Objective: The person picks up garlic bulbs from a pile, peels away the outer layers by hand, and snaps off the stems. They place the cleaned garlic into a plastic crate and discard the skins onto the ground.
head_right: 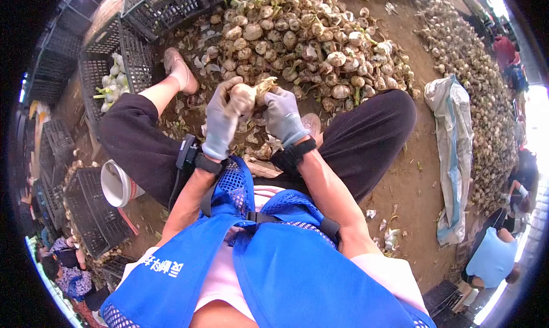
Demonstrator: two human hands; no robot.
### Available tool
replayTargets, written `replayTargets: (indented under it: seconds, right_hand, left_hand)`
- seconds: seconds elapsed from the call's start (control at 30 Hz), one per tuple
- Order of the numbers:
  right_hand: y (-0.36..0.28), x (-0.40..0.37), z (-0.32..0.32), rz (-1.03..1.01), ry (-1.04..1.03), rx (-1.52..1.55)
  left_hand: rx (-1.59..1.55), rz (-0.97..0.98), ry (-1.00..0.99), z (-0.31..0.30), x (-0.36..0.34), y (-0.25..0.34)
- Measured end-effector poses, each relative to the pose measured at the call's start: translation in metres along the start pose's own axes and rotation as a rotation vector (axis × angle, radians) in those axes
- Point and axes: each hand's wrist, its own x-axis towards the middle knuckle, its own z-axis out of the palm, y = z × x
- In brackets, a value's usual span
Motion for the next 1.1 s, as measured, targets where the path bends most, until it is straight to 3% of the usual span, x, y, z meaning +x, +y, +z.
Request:
replayTargets:
  seconds: [0.03,0.07,0.1,0.17,0.2,0.23,0.3,0.37,0.43,0.47,0.5,0.57,0.6,0.63,0.7,0.73,0.77,0.83,0.87,0.9,0.97,1.03,1.07,1.1]
  right_hand:
    - [0.015,0.005,-0.001,-0.062,0.017,-0.157]
    - [0.032,0.011,0.004,-0.308,0.045,-0.219]
    - [0.034,0.018,0.010,-0.065,0.109,-0.101]
    - [0.050,0.034,0.005,-0.388,0.102,-0.603]
    - [0.042,0.038,0.008,-0.422,0.098,-0.757]
    - [0.036,0.036,0.008,-0.427,0.091,-0.759]
    - [0.013,0.027,0.010,-0.019,-0.073,-0.108]
    - [-0.004,0.014,-0.003,0.218,-0.285,0.272]
    - [0.024,0.016,-0.019,-0.159,-0.393,-0.253]
    - [0.035,0.017,-0.027,0.011,-0.337,-0.104]
    - [0.028,0.011,-0.025,0.007,-0.330,-0.102]
    - [0.006,0.001,-0.015,0.089,-0.286,0.033]
    - [0.017,0.004,-0.010,-0.089,-0.277,-0.062]
    - [0.020,0.007,-0.014,-0.081,-0.277,-0.058]
    - [0.020,0.014,-0.017,-0.063,-0.370,-0.275]
    - [0.009,0.013,-0.012,0.173,-0.280,0.020]
    - [0.010,0.016,-0.022,0.064,-0.396,-0.276]
    - [-0.020,0.011,-0.010,0.258,-0.315,-0.157]
    - [-0.018,0.011,-0.010,0.259,-0.311,-0.152]
    - [-0.017,0.013,-0.010,0.227,-0.254,-0.152]
    - [-0.005,0.017,-0.012,0.192,-0.188,-0.144]
    - [0.019,0.019,-0.006,0.153,-0.349,-0.544]
    - [0.027,0.011,-0.001,0.016,-0.321,-0.393]
    - [0.015,0.006,0.001,0.020,-0.322,-0.388]
  left_hand:
    - [-0.263,-0.230,-0.011,-0.003,-0.003,0.006]
    - [-0.496,-0.348,0.067,-0.004,0.000,-0.019]
    - [-0.797,-0.611,0.192,-0.003,0.004,-0.018]
    - [-0.822,-0.804,0.172,-0.007,0.004,0.000]
    - [-0.763,-0.863,0.278,-0.004,0.008,0.000]
    - [-0.768,-0.856,0.282,-0.006,0.010,0.000]
    - [-0.846,-0.880,0.200,-0.013,0.013,0.002]
    - [-0.770,-0.892,0.242,-0.007,0.012,0.016]
    - [-0.183,-0.670,0.068,-0.002,0.006,0.024]
    - [-0.306,-0.544,-0.090,-0.006,0.013,-0.017]
    - [-0.121,-0.285,-0.155,-0.003,0.011,0.014]
    - [0.742,0.515,0.237,0.009,0.012,0.005]
    - [0.534,0.496,0.116,0.005,0.013,0.005]
    - [0.537,0.488,0.115,0.001,0.011,0.005]
    - [-0.332,-0.223,0.111,-0.007,0.009,0.013]
    - [-0.616,-0.466,-0.006,-0.018,0.008,0.018]
    - [-0.613,-0.469,-0.003,-0.019,0.009,0.013]
    - [-0.495,-0.442,-0.086,-0.018,0.015,0.001]
    - [-0.209,-0.456,-0.063,-0.022,0.020,0.000]
    - [-0.206,-0.457,-0.067,-0.018,0.021,-0.005]
    - [-0.126,0.020,0.088,-0.005,0.020,-0.023]
    - [0.058,-0.139,-0.030,-0.003,0.012,-0.035]
    - [-0.286,-0.262,-0.030,-0.009,0.012,-0.038]
    - [-0.634,-0.382,-0.025,-0.013,0.014,-0.037]
